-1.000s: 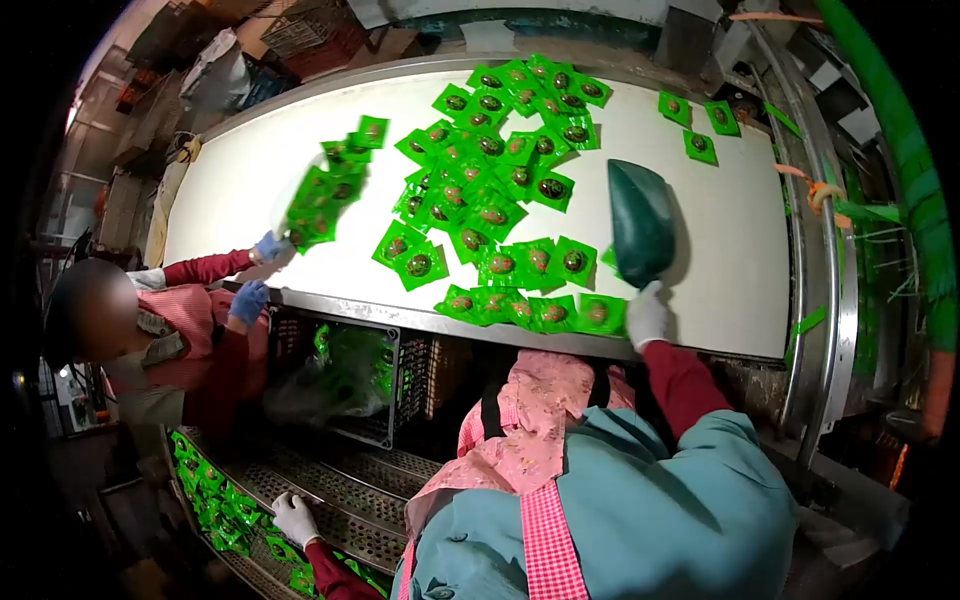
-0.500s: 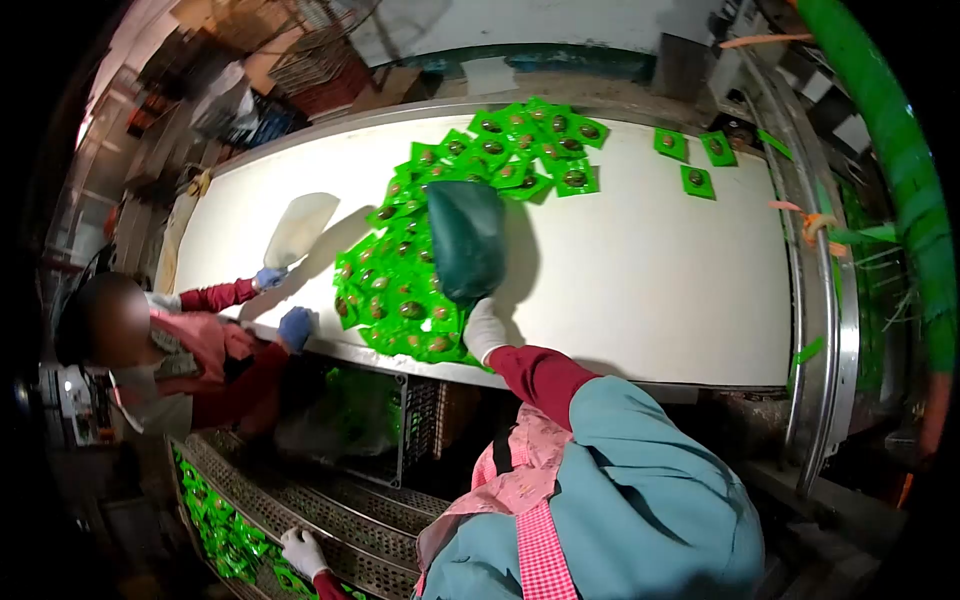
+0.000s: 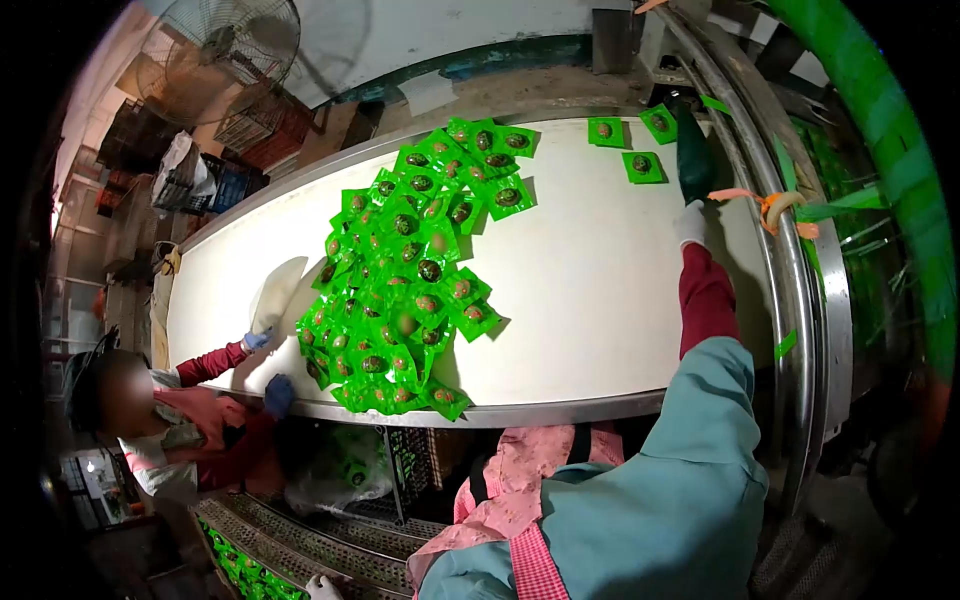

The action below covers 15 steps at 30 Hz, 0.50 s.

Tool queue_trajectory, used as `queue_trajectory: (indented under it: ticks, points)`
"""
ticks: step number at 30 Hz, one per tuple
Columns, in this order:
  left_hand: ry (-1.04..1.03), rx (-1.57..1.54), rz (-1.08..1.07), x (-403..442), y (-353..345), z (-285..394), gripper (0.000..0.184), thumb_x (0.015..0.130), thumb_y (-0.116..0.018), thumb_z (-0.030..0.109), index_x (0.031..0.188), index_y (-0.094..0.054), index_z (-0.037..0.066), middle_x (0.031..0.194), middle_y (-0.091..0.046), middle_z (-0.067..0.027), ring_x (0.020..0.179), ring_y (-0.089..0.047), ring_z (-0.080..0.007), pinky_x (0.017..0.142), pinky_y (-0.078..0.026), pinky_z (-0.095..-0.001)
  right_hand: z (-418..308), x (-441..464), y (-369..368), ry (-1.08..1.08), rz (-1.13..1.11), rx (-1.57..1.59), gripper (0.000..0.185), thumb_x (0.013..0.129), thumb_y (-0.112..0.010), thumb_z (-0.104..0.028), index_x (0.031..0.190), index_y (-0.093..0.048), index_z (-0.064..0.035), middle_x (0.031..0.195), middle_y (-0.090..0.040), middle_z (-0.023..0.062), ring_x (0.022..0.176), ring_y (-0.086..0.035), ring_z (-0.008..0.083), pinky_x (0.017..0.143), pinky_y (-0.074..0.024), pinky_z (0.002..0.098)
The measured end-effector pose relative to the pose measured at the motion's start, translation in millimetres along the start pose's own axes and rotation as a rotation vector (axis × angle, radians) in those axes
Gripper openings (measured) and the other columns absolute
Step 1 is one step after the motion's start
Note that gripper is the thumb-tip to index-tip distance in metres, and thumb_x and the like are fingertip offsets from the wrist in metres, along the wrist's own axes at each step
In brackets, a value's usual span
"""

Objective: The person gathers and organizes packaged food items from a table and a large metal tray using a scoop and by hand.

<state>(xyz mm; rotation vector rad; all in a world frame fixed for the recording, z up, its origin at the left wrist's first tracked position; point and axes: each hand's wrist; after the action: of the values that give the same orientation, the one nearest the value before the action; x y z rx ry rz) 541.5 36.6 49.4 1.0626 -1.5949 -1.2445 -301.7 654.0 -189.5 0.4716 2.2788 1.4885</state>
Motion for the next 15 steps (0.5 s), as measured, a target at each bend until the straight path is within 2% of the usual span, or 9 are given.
queue_trajectory:
  ticks: [2, 5, 7, 8, 9, 10, 13, 14, 15]
  points:
    - [0.156, -0.087, 0.001, 5.5, -14.8, -10.8, 0.023, 0.078, -0.061, 0.017, 0.094, -0.067, 0.003, 0.1, -0.064, -0.0157, 0.092, -0.061, -0.0351, 0.084, -0.048, -0.0417, -15.6, 2.4, -11.1, 0.065, -0.038, -0.054, 0.037, 0.096, -0.039, -0.023, 0.125, -0.04, 0.0014, 0.112, -0.061, 0.0247, 0.099, -0.062, 0.0368, 0.08, -0.0487, 0.0496]
    - [0.199, 0.007, -0.039, 3.2, -16.9, -12.2, 0.027, 0.077, -0.062, 0.022, 0.096, -0.068, 0.004, 0.101, -0.064, -0.0148, 0.093, -0.062, -0.033, 0.085, -0.049, -0.0403, -41.4, -11.1, -37.5, 0.237, -0.126, -0.227, 0.051, 0.096, -0.04, -0.029, 0.136, -0.031, 0.0015, 0.109, -0.062, 0.0252, 0.099, -0.062, 0.037, 0.083, -0.0484, 0.0458]
    - [0.198, 0.025, -0.015, 1.2, -24.5, -17.2, 0.027, 0.076, -0.064, 0.024, 0.095, -0.069, 0.006, 0.103, -0.063, -0.0134, 0.092, -0.062, -0.0329, 0.084, -0.049, -0.0408, -64.2, -43.0, -67.4, 0.457, -0.114, -0.449, 0.053, 0.094, -0.043, -0.02, 0.139, -0.028, 0.0039, 0.103, -0.064, 0.0253, 0.082, -0.067, 0.0346, 0.068, -0.0526, 0.0429]
    - [0.22, 0.024, -0.01, 0.2, -28.1, -18.4, 0.027, 0.076, -0.064, 0.024, 0.095, -0.069, 0.006, 0.103, -0.063, -0.0134, 0.092, -0.062, -0.0329, 0.084, -0.049, -0.0408, -88.1, -74.4, -56.2, 0.495, -0.147, -0.381, 0.055, 0.092, -0.044, -0.016, 0.139, -0.027, 0.0053, 0.096, -0.066, 0.0236, 0.073, -0.068, 0.0324, 0.062, -0.0529, 0.0433]
    - [0.216, 0.062, -0.02, -1.2, -25.7, -14.6, 0.026, 0.076, -0.065, 0.024, 0.095, -0.069, 0.007, 0.104, -0.063, -0.0125, 0.091, -0.062, -0.0332, 0.083, -0.049, -0.0416, -92.1, -83.7, -76.1, 0.559, -0.14, -0.367, 0.056, 0.091, -0.045, -0.016, 0.139, -0.027, 0.0052, 0.091, -0.067, 0.0224, 0.075, -0.068, 0.032, 0.063, -0.0528, 0.0445]
    - [0.207, 0.101, -0.034, -2.0, -24.2, -13.4, 0.025, 0.075, -0.065, 0.023, 0.095, -0.069, 0.008, 0.104, -0.063, -0.0115, 0.09, -0.062, -0.0336, 0.082, -0.049, -0.0424, -120.5, -114.6, -53.9, 0.57, -0.278, -0.393, 0.055, 0.089, -0.048, -0.01, 0.136, -0.025, 0.006, 0.091, -0.065, 0.0241, 0.082, -0.067, 0.0377, 0.071, -0.0528, 0.0463]
    - [0.205, 0.108, -0.067, -3.0, -23.1, -15.1, 0.025, 0.074, -0.066, 0.024, 0.094, -0.069, 0.01, 0.105, -0.062, -0.0104, 0.091, -0.06, -0.033, 0.082, -0.048, -0.0418, -135.4, -144.6, -73.7, 0.673, -0.383, -0.303, 0.049, 0.089, -0.05, -0.016, 0.131, -0.033, 0.0037, 0.094, -0.064, 0.0243, 0.081, -0.066, 0.0362, 0.07, -0.0516, 0.0467]
    - [0.194, 0.094, -0.073, -2.0, -21.0, -11.6, 0.025, 0.073, -0.066, 0.024, 0.094, -0.069, 0.01, 0.105, -0.062, -0.0103, 0.09, -0.059, -0.0333, 0.081, -0.048, -0.0422, -125.0, -137.8, -98.4, 0.81, -0.306, 0.019, 0.046, 0.089, -0.051, -0.02, 0.127, -0.036, 0.0026, 0.091, -0.064, 0.0233, 0.075, -0.065, 0.0344, 0.067, -0.0511, 0.0462]
    - [0.194, 0.145, -0.023, -4.3, -19.4, -3.9, 0.023, 0.073, -0.065, 0.023, 0.091, -0.069, 0.01, 0.104, -0.063, -0.01, 0.09, -0.059, -0.0329, 0.081, -0.048, -0.0422, -132.3, -142.7, -79.9, 0.659, -0.443, 0.197, 0.042, 0.09, -0.052, -0.021, 0.121, -0.039, 0.003, 0.088, -0.062, 0.0232, 0.073, -0.063, 0.0349, 0.067, -0.0499, 0.0459]
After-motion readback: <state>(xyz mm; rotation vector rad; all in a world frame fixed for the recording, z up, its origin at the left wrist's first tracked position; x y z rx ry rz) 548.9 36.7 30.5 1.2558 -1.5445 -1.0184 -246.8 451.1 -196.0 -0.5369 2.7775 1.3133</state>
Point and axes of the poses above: each hand's wrist, its own x-axis towards the middle knuckle, its own y-axis out of the back of the hand, z = x × y
